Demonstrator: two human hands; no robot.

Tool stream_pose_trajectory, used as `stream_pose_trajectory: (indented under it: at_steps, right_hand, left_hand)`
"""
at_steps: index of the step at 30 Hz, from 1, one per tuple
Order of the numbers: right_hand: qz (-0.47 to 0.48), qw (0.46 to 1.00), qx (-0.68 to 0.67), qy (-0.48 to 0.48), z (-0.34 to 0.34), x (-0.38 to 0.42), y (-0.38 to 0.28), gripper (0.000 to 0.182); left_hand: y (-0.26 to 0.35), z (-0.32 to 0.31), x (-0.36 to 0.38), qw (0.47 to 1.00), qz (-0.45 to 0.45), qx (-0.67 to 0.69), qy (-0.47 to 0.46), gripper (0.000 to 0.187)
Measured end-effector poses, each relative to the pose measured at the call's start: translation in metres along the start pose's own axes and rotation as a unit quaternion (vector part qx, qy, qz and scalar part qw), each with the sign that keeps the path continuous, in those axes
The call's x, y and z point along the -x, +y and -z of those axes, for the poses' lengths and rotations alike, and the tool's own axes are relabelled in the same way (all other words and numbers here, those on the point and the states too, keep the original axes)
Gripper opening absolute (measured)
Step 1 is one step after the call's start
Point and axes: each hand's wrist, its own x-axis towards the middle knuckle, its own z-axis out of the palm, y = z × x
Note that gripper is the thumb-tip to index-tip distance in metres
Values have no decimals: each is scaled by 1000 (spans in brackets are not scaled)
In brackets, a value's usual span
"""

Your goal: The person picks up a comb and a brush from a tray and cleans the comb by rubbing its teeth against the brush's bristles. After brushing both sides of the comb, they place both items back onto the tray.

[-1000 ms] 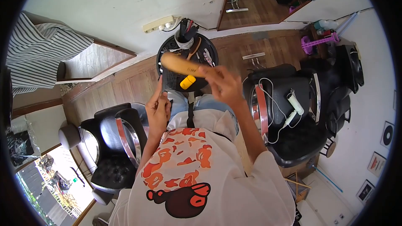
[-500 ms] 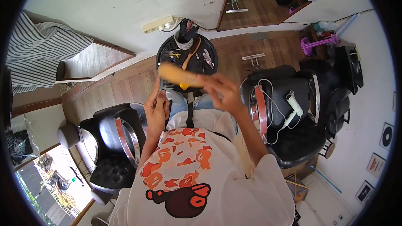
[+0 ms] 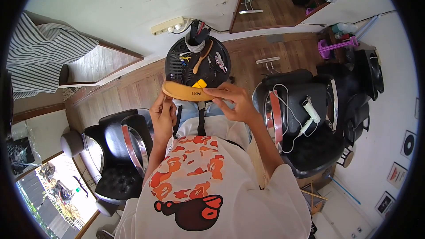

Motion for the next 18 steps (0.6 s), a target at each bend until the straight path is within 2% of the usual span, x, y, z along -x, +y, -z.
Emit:
stream_pose_trajectory:
  at_steps: [3,7,8,12,18]
  right_hand:
    - [-15,999,-9,-30,1,1,1,46]
    - [-40,991,60,109,-7,-13,2,46]
    - [-39,991,61,109,-5,-12,3,46]
    - [-46,996,-39,-63,5,0,6,45]
    - [-4,1000,-17,1,-7,-10,-6,43]
  left_hand:
    - [-4,0,-1,1000,-7,5,-8,52]
    - [8,-11,0,1000,0,-16,-11,50]
    - [8,-10,0,1000,-1,-16,-12,50]
    - [8,-5,-2,999,26,-15,21,48]
    - [1,-9,2,1000,-2,-20,-2,48]
